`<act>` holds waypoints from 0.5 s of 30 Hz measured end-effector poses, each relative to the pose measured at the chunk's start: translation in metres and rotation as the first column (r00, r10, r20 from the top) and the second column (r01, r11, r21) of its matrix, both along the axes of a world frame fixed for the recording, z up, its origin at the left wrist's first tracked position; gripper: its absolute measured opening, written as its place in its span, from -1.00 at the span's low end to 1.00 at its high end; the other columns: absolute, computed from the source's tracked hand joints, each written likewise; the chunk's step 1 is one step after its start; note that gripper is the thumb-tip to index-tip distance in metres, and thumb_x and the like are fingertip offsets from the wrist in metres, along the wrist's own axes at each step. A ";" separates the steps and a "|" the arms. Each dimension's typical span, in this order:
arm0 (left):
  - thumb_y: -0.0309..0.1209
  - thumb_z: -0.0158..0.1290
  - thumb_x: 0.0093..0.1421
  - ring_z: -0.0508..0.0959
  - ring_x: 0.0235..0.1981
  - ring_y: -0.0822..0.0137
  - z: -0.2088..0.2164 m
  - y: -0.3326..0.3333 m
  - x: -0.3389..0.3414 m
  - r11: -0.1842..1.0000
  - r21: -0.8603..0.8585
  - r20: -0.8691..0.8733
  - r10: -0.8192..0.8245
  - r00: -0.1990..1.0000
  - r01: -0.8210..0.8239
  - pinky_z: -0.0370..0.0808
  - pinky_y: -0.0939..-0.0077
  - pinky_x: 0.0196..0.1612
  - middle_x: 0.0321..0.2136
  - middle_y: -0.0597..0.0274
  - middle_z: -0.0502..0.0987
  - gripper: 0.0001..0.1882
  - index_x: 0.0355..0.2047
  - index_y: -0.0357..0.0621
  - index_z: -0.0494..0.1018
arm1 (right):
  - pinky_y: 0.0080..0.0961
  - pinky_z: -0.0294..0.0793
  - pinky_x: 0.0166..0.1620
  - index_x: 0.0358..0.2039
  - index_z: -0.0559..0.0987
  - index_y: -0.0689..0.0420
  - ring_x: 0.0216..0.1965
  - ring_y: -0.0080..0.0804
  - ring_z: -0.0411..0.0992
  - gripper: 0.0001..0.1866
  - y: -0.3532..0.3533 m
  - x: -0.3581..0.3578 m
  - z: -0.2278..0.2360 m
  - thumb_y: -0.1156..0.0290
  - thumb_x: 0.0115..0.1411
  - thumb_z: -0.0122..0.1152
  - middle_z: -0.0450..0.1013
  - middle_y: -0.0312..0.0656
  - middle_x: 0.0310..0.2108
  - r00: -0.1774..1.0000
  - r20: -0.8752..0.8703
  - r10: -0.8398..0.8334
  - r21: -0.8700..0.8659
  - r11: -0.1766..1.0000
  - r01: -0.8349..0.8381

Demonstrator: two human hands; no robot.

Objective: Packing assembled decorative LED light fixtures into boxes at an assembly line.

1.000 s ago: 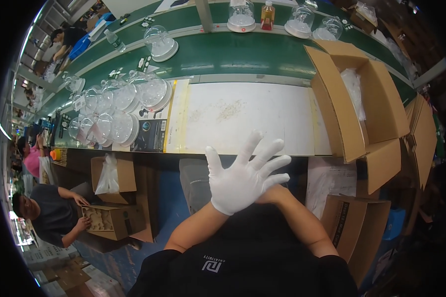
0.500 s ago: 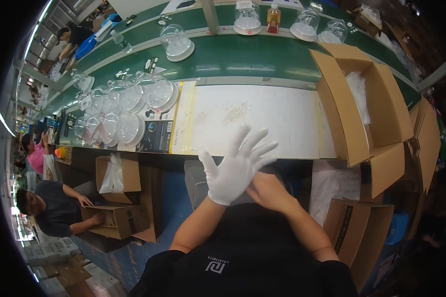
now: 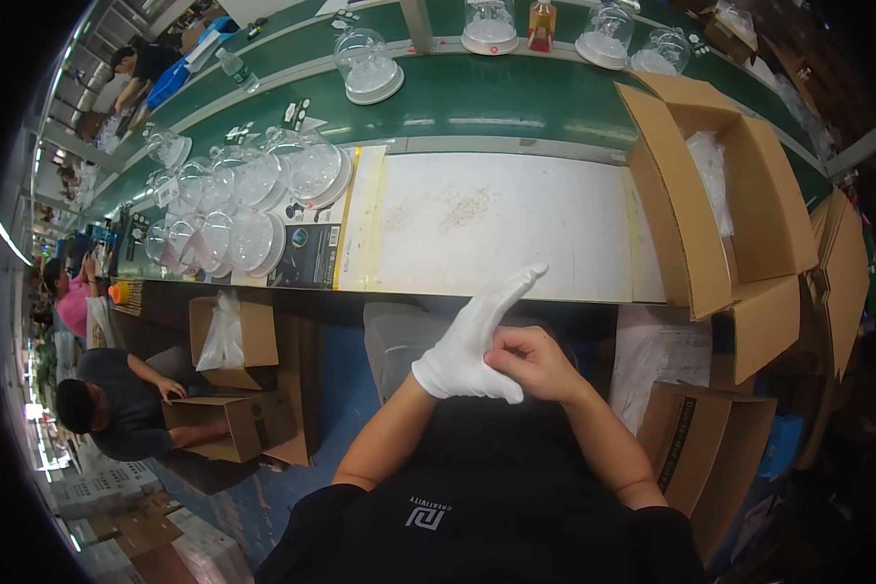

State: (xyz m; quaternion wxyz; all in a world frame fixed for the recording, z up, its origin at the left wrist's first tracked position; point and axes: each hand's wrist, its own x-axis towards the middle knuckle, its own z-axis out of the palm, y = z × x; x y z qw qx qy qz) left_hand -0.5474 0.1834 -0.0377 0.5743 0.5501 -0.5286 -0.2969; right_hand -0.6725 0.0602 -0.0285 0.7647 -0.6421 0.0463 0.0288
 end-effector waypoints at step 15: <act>0.61 0.07 -0.14 0.09 0.45 -0.18 0.003 -0.011 -0.021 0.994 -0.067 -0.479 0.042 0.877 -0.084 -0.05 -0.09 0.45 0.43 -0.27 0.04 0.48 0.51 -0.13 -0.23 | -0.63 0.38 -0.41 -0.33 0.57 0.23 -0.54 -0.63 0.38 -0.87 0.019 -0.007 -0.028 0.47 0.23 0.35 0.48 -0.27 -0.52 0.976 0.084 -0.203 -0.210 0.954 0.216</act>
